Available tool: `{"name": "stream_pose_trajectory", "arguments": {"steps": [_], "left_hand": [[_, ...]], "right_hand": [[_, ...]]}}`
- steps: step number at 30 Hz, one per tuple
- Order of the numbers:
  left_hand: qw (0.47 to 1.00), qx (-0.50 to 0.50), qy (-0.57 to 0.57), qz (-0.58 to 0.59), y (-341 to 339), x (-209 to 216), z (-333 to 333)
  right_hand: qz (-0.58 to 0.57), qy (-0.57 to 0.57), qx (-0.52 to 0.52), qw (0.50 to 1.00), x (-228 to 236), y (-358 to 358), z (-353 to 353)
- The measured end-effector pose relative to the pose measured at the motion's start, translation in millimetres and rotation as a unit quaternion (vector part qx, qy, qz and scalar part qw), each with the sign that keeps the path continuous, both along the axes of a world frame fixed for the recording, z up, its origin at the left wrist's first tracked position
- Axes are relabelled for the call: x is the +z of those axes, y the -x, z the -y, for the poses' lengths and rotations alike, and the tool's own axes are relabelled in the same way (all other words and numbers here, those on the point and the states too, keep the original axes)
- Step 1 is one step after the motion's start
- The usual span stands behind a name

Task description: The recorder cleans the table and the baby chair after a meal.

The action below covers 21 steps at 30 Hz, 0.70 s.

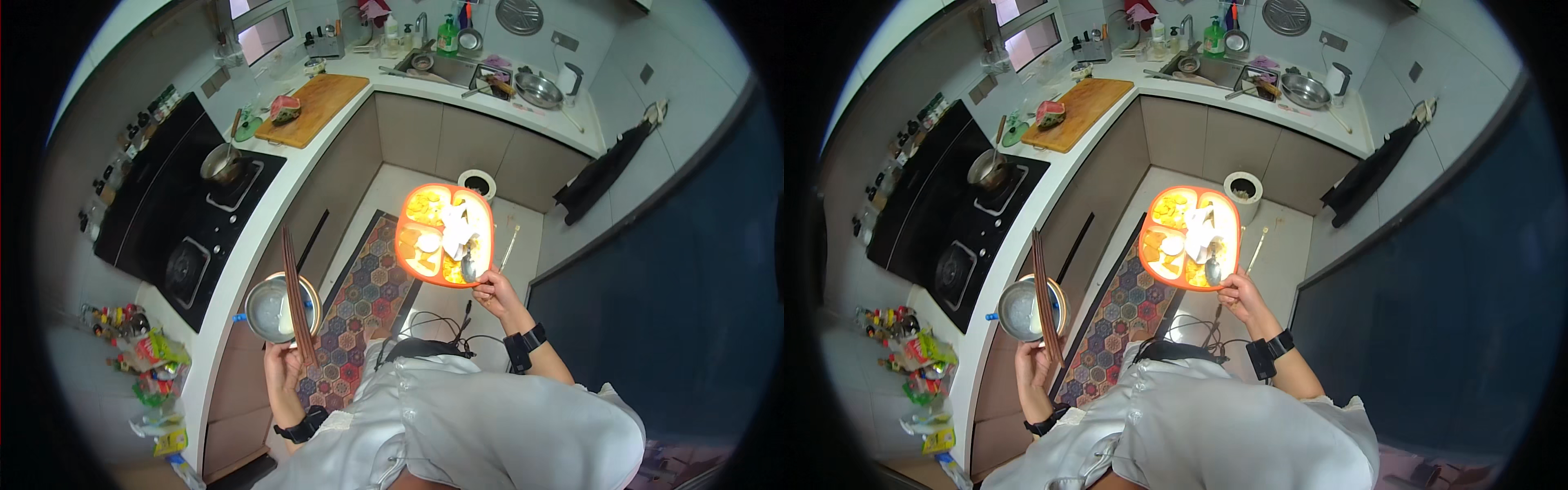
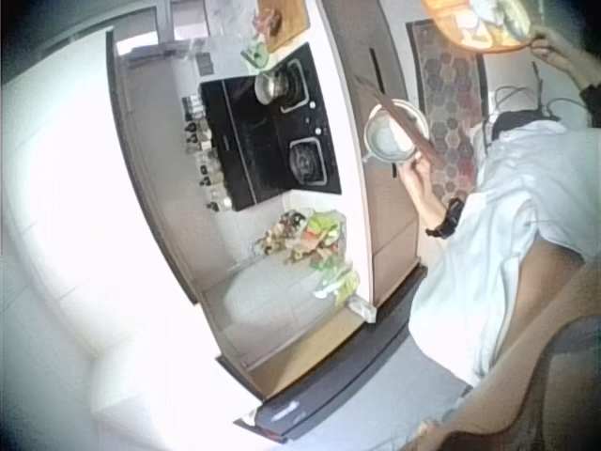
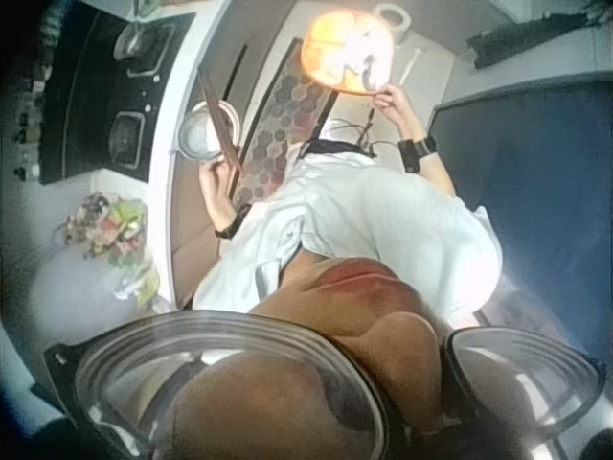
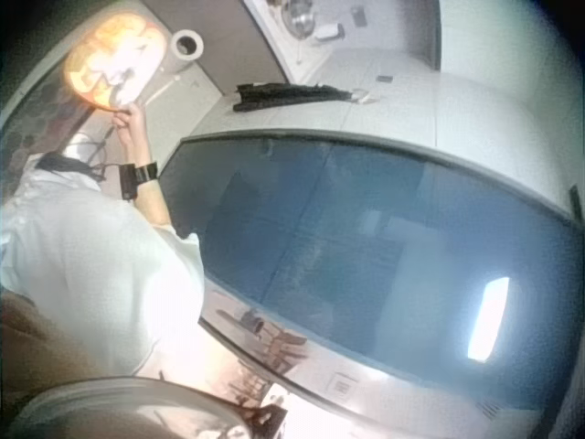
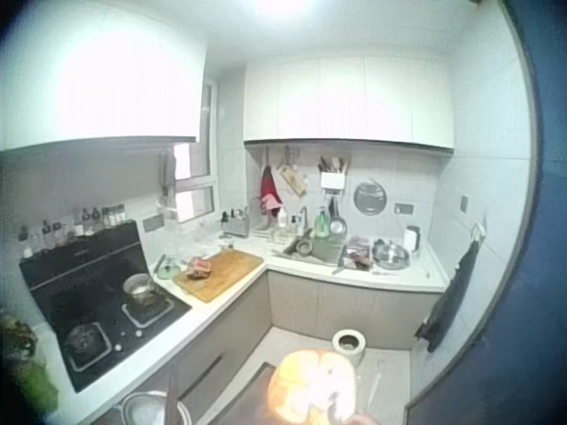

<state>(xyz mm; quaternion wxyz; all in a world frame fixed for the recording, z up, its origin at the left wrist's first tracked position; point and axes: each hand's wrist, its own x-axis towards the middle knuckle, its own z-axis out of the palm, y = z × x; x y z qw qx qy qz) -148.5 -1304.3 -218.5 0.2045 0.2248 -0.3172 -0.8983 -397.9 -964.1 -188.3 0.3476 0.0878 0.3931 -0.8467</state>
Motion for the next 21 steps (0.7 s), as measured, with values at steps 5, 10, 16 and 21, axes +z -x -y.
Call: {"name": "stream_pose_trajectory", "arguments": {"steps": [5,10,16,21], "left_hand": [[0.997,-0.071,0.013,0.003,139.1,23.5,41.4],[0.991,-0.136,0.003,-0.007,267.5,22.9,97.8],[0.982,-0.185,0.029,0.019,420.0,40.1,152.8],[0.960,-0.278,0.041,0.000,538.9,39.9,188.1]], "right_hand": [[-0.009,0.002,-0.088,0.996,3.4,91.8,18.3],[0.020,0.008,-0.151,0.988,-5.7,163.1,38.9],[0.033,0.035,-0.235,0.971,-0.1,249.7,71.9],[0.047,0.033,-0.273,0.960,-7.3,350.1,80.4]]}}
